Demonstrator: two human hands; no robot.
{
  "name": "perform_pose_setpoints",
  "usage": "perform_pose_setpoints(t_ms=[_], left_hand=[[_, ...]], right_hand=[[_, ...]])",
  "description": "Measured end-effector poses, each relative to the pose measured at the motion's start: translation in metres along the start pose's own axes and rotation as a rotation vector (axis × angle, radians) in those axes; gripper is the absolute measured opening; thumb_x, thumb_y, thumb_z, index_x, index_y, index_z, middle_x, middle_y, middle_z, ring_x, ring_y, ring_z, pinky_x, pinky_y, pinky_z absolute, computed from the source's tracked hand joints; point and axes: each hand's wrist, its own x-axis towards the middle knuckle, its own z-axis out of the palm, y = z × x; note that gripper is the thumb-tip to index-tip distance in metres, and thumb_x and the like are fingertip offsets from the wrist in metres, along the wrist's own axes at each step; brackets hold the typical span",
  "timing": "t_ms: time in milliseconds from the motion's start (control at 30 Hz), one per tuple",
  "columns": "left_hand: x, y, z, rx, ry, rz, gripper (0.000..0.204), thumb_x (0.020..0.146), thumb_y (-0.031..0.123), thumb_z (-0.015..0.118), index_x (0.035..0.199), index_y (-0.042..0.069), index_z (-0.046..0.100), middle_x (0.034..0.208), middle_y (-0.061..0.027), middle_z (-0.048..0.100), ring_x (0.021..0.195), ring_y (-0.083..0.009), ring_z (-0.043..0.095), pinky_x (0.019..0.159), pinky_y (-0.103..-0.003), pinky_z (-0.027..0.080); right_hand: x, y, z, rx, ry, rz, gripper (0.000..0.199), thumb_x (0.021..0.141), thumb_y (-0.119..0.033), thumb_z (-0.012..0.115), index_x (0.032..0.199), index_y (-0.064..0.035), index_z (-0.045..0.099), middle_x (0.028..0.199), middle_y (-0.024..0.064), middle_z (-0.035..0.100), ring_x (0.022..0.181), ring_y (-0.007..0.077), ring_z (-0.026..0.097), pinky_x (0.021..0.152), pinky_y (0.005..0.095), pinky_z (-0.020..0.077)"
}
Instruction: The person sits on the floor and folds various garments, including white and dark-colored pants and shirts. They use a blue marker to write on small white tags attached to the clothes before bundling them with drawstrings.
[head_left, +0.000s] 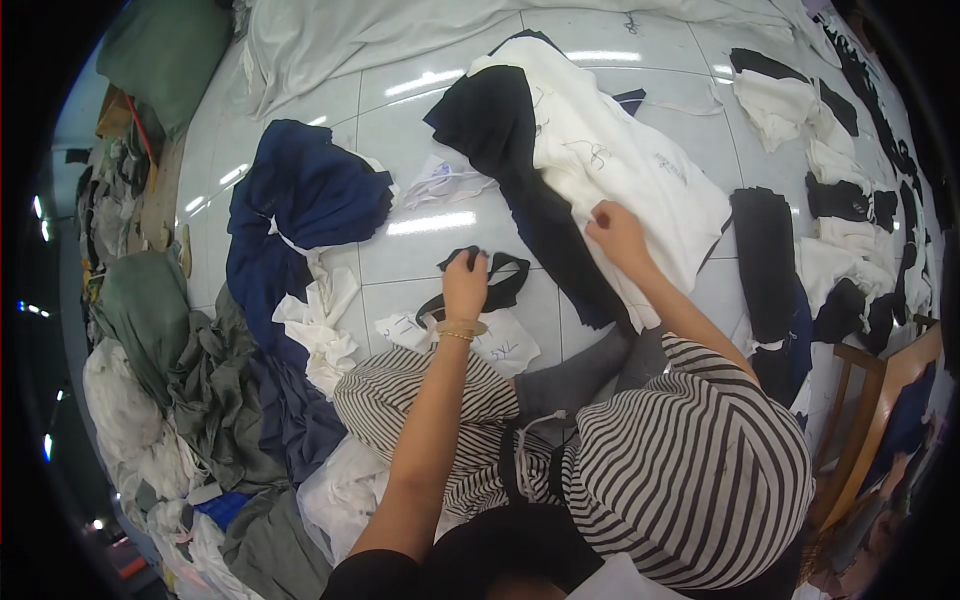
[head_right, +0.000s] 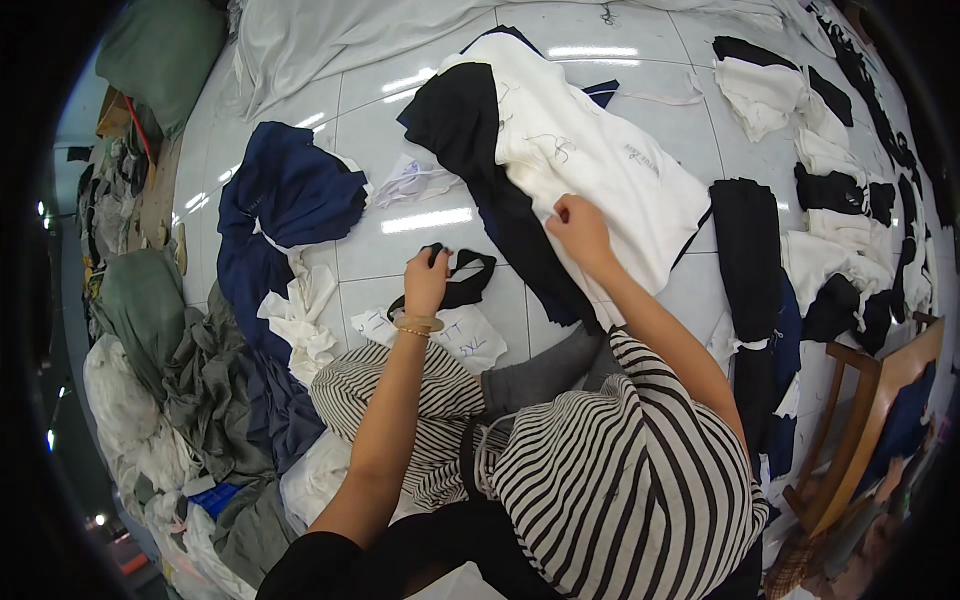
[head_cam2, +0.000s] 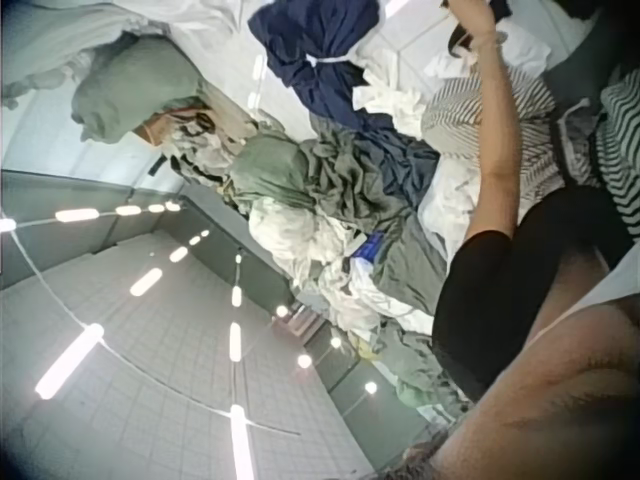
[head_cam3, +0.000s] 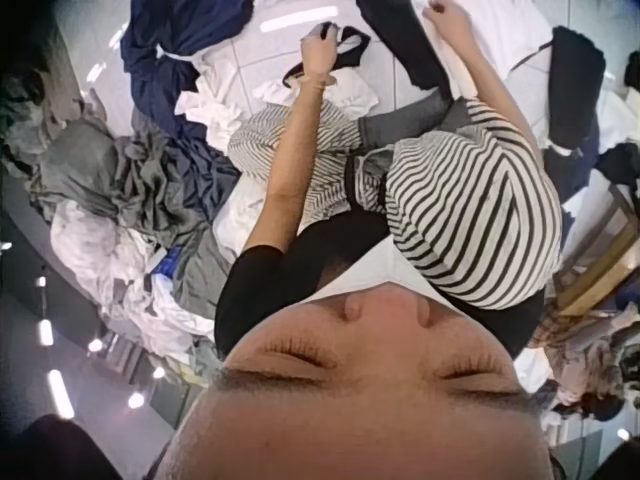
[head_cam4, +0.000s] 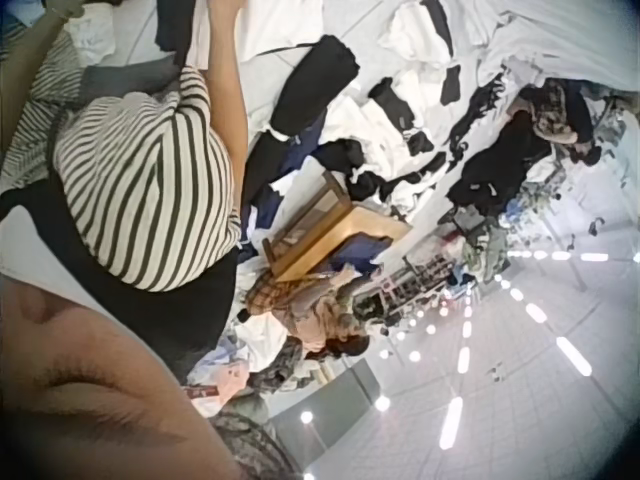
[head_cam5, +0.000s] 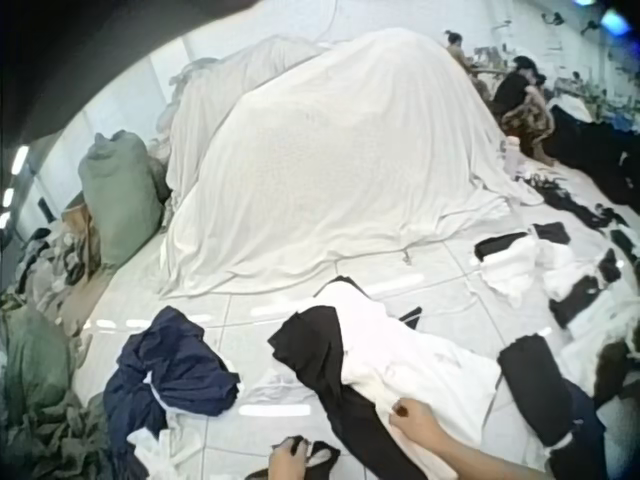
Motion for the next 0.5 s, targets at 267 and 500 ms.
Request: perform_pose_setpoints(t_ms=[267, 500], left_hand=[[0.005, 0.108, 0.031, -0.596, -0.132, 0.204, 0.028, 0.098, 0.021, 0.051, 0.098, -0.002, 0.067, 0.071, -0.0049, 0.066, 0.057, -0.0089, 0.047, 0.053, -0.026, 0.039], [0.019, 0.139, 0.072, -0.552, 0.157, 0.238, 0.028, 0.099, 0.018, 0.047, 0.092, -0.002, 0.065, 0.081, -0.0133, 0.070, 0.072, -0.0231, 0.065, 0.068, -0.035, 0.048]], right_hand=[[0.016, 0.009, -0.033, 0.521, -0.217, 0.332, 0.013, 0.085, -0.014, 0.060, 0.091, -0.0028, 0.064, 0.075, -0.0006, 0.058, 0.065, 0.0091, 0.054, 0.057, 0.0250, 0.0445], [0.015, 0.008, -0.039, 0.634, -0.259, 0.411, 0.009, 0.086, -0.015, 0.059, 0.085, -0.0071, 0.063, 0.075, -0.0017, 0.057, 0.069, 0.0090, 0.055, 0.060, 0.0257, 0.0449]])
